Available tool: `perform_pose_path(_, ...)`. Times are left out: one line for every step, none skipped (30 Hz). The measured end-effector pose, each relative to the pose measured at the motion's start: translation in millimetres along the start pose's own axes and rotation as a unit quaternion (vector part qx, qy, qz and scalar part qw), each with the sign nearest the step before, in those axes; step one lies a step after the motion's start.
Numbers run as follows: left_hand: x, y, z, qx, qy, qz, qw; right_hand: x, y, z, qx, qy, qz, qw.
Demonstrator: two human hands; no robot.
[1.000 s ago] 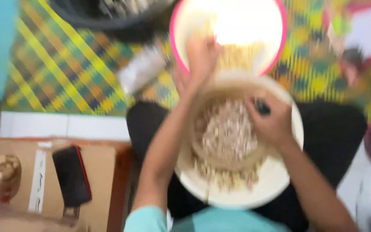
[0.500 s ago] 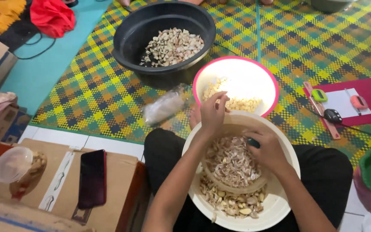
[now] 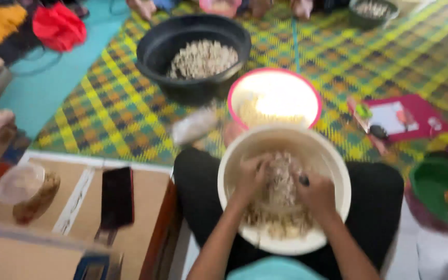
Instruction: A person sits on the floor peeling garlic cloves by hand and with a small tool, collecting the peeled cloves in a bowl.
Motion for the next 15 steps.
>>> perform_pose_path(-4, -12, -10, 0.0, -0.02, -0.001, 1.0, 4, -16, 12, -0.037, -0.006, 0.017, 0.999)
perform_pose_path(-8, -24, -21, -0.001, -0.039, -0.001, 0.999, 10, -34, 26, -0.075, -0.01, 0.033, 0.997)
perform_pose_path(-10, -33, -18, -0.015, -0.036, -0.006, 0.999, 8, -38, 19, -0.066, -0.013, 0.02, 0.998)
perform_pose_path(-13, -40, -8, 0.019, -0.01, 0.004, 1.0, -2, -41, 7, -0.097, -0.029, 0.064, 0.993)
perform_pose_path(-8, -26, 2, 0.074, 0.008, 0.02, 0.997, -3, -21, -3, -0.139, -0.042, 0.127, 0.981)
perform_pose_path(-7, -18, 6, 0.081, 0.004, 0.021, 0.997, -2, -13, -8, -0.141, -0.044, 0.134, 0.98)
perform_pose_path(-9, -19, 11, 0.116, 0.058, 0.036, 0.991, -6, -14, -16, -0.145, -0.018, 0.157, 0.977)
perform_pose_path(-11, -21, 16, 0.151, 0.112, 0.051, 0.981, -10, -16, -22, -0.148, 0.008, 0.181, 0.972)
perform_pose_path(-9, -19, 11, 0.144, 0.112, 0.042, 0.982, -14, -15, -24, -0.14, 0.002, 0.175, 0.975)
perform_pose_path(-8, -17, 8, 0.16, 0.144, 0.06, 0.975, -19, -14, -26, -0.15, 0.015, 0.179, 0.972)
perform_pose_path(-6, -9, 4, 0.183, 0.176, 0.08, 0.964, -20, -7, -30, -0.161, 0.031, 0.189, 0.968)
perform_pose_path(-6, -5, 10, 0.181, 0.176, 0.073, 0.965, -17, -6, -19, -0.155, 0.027, 0.188, 0.969)
perform_pose_path(-8, -5, 14, 0.167, 0.192, 0.076, 0.964, -16, -9, -8, -0.148, 0.033, 0.186, 0.971)
perform_pose_path(-9, -5, 18, 0.154, 0.209, 0.079, 0.962, -15, -13, 4, -0.14, 0.038, 0.184, 0.972)
perform_pose_path(-5, -7, 14, 0.147, 0.211, 0.074, 0.964, -17, -12, 9, -0.135, 0.035, 0.178, 0.974)
Point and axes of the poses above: each hand's wrist, its own y-axis towards the middle knuckle, its own x-axis out of the palm, z = x × y, the point moved 5 cm from there along y, towards the middle knuckle, and after that the axes turned 15 degrees about z, right-handed, at the moved point
